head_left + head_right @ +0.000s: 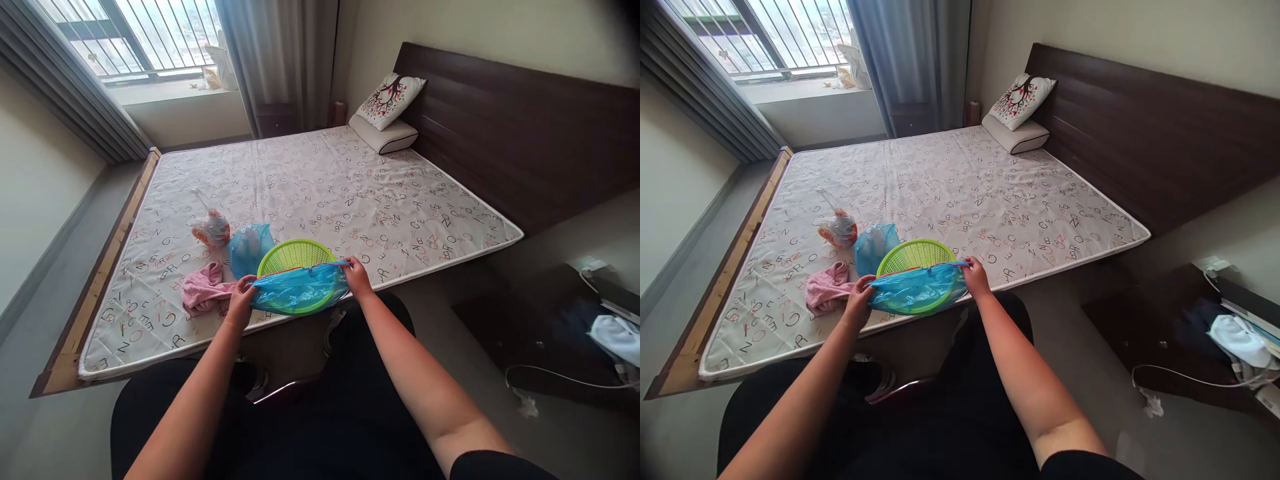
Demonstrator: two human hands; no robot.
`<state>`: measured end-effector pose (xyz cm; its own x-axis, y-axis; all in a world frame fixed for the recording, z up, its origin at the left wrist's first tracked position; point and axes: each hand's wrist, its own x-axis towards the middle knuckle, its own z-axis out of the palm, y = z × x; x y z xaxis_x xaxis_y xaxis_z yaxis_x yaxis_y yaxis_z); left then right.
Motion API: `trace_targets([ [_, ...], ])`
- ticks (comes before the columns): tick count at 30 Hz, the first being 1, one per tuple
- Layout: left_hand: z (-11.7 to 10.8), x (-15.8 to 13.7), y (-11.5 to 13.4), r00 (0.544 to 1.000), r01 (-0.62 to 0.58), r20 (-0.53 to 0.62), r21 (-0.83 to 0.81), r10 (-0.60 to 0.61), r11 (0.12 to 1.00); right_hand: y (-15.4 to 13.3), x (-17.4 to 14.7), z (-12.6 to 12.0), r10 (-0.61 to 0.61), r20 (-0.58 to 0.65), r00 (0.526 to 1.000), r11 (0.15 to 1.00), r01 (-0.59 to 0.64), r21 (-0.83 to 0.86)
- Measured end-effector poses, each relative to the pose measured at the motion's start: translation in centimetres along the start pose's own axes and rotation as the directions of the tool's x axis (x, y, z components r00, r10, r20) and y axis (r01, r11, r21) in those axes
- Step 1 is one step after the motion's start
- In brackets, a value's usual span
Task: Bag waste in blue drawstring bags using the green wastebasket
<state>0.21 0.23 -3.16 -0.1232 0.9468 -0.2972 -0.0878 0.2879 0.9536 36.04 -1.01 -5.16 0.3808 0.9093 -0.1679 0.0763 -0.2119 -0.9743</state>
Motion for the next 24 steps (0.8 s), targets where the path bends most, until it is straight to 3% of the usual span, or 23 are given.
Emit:
trace_targets([
  [3, 1.1, 0.9, -1.6, 0.991, -0.116, -0.06, 0.07, 0.12, 0.991, 0.0, 0.5, 1.9, -0.057, 0.005, 0.998, 0.998, 0.057, -0.001],
  [6, 1.6, 0.9, -3.2, 0.959, -0.238, -0.119, 0.164, 0.258, 0.957, 0.3, -0.2, 3.1, -0.033, 0.015, 0.999, 0.999, 0.033, 0.006],
  [12, 0.1, 0.6, -5.2, 0.955, -0.216, -0.149, 0.237, 0.255, 0.947, 0.1, 0.4, 2.7, -0.049, 0.175, 0.983, 0.998, 0.055, -0.029],
  [18, 0.4, 3.8, -1.0, 0.982, -0.148, -0.085, 0.223, 0.171, 0.964, -2.1, 2.5, 2.3, -0.046, 0.219, 0.975, 0.986, 0.009, 0.167],
  [21, 0.9, 5.6, 1.5, 0.988, -0.115, -0.064, 0.316, 0.142, 0.942, -2.4, 2.4, 2.9, -0.003, 0.309, 0.951, 0.986, -0.049, 0.161],
  [24, 1.7, 7.0, 2.9, 1.0, -0.014, -0.01, 0.365, 0.019, 0.931, -2.0, 2.4, 4.0, 0.103, 0.394, 0.913, 0.976, -0.169, 0.135],
])
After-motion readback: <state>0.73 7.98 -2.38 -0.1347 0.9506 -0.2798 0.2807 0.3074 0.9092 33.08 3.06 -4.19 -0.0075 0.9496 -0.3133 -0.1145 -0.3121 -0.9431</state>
